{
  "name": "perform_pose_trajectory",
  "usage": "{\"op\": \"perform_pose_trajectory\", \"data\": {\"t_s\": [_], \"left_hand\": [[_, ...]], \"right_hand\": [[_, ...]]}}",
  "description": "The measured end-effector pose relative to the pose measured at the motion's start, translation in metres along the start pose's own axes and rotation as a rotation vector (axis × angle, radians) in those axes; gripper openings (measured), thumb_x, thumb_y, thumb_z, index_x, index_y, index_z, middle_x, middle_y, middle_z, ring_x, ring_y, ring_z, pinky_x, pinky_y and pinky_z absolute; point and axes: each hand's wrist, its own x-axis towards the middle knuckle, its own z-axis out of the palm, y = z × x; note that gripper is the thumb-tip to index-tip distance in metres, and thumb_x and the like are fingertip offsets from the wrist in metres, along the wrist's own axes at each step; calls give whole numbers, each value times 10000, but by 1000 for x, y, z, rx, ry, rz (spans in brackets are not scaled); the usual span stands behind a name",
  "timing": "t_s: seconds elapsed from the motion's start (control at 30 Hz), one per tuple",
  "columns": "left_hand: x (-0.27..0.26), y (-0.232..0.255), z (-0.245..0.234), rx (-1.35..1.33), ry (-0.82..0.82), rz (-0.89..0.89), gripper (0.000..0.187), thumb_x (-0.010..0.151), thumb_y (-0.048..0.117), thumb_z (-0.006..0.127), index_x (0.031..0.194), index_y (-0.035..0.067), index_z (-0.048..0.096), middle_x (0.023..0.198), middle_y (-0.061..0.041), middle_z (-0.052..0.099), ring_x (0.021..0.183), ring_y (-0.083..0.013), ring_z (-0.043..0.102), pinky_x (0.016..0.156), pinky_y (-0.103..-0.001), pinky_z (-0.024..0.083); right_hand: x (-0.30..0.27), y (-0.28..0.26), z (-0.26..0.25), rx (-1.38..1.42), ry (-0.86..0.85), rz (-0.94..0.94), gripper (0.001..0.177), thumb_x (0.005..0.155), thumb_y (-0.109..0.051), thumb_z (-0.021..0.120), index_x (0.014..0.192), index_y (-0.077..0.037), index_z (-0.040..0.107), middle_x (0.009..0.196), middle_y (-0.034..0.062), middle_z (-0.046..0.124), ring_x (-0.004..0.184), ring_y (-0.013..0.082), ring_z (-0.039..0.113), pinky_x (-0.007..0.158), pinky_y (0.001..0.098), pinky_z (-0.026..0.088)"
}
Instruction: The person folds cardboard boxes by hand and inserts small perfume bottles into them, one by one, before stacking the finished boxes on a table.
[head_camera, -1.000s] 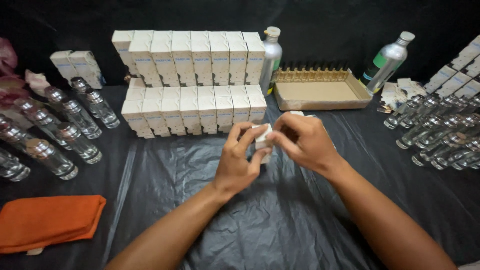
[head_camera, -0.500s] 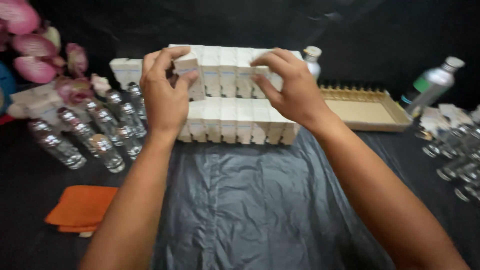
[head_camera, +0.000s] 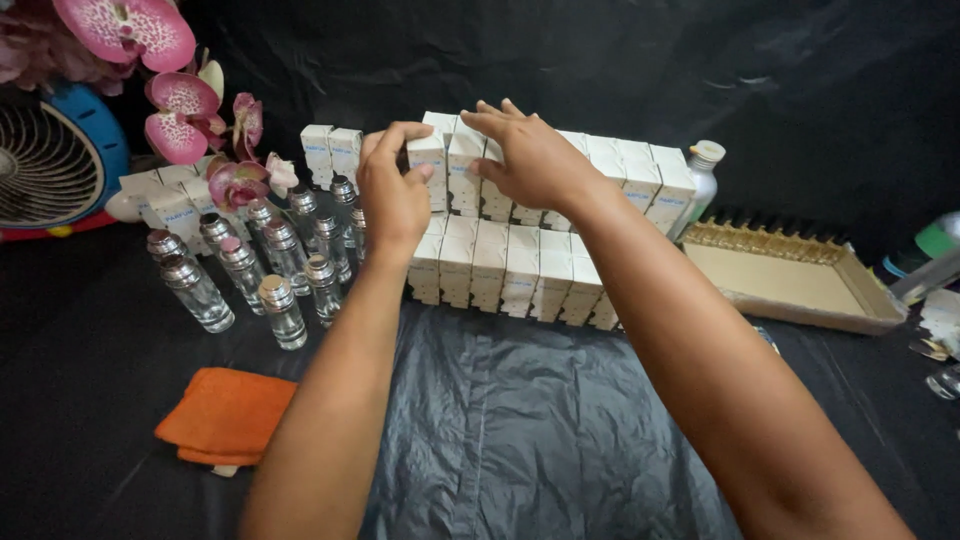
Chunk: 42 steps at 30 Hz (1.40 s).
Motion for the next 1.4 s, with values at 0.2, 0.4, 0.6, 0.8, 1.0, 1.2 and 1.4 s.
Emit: {"op": "perform_pose_trajectory", "data": {"t_s": [0.2,0.4,0.6,0.8,1.0,1.2,1.4], "left_hand": [[-6,2,2,-24,-43,-46,426,886,-119,662,1150,213,697,1140,-98,617,1181,-381,655,1020,-470,539],[-14,0,9,-88,-66,-83,811,858,-245,592,1546,76,305,1435,-373,479,1354,-543,495,1145,-636,421],[-6,-14,20,-8,-172,-230,667,896,-116,626,1506,93,452,1358,-263,639,1324,-447,567,1120,-572,452],[-4,-23,25,-14,-184,-222,643,910,-112,587,1488,156,499,1327,-229,673,1304,-433,584,1097,-558,476],[-10,-16,19,-22,-193,-232,661,913,-128,571,1513,130,474,1355,-244,655,1322,-424,574,1101,-563,468],[-10,-26,23,9,-221,-233,697,914,-120,562,1555,98,399,1414,-280,599,1340,-439,555,1110,-565,469],[-20,-28,25,-12,-172,-209,844,874,-198,538,1604,-23,153,1533,-398,395,1370,-528,485,1147,-600,435]], "right_hand": [[-4,-17,-2,-11,85,51,558,926,-159,737,1455,-54,593,1487,241,545,1425,460,410,1139,675,289],[-6,-20,3,-27,64,49,573,937,-161,725,1475,-37,574,1506,240,525,1434,450,404,1160,664,244],[-3,-16,8,-43,77,42,541,953,-151,711,1466,-37,584,1498,246,529,1427,447,416,1158,665,245],[-3,-17,9,-24,95,49,506,973,-134,684,1452,-1,589,1490,265,529,1419,451,431,1171,651,239],[-4,-16,9,-41,84,43,483,987,-142,665,1442,4,597,1490,259,531,1420,438,436,1175,638,246],[-3,-14,9,-48,73,39,544,985,-197,673,1478,1,554,1496,259,521,1427,432,426,1169,657,235],[-7,-21,-6,-44,77,0,609,1000,-225,666,1521,33,483,1520,271,501,1443,467,395,1149,710,226]]}}
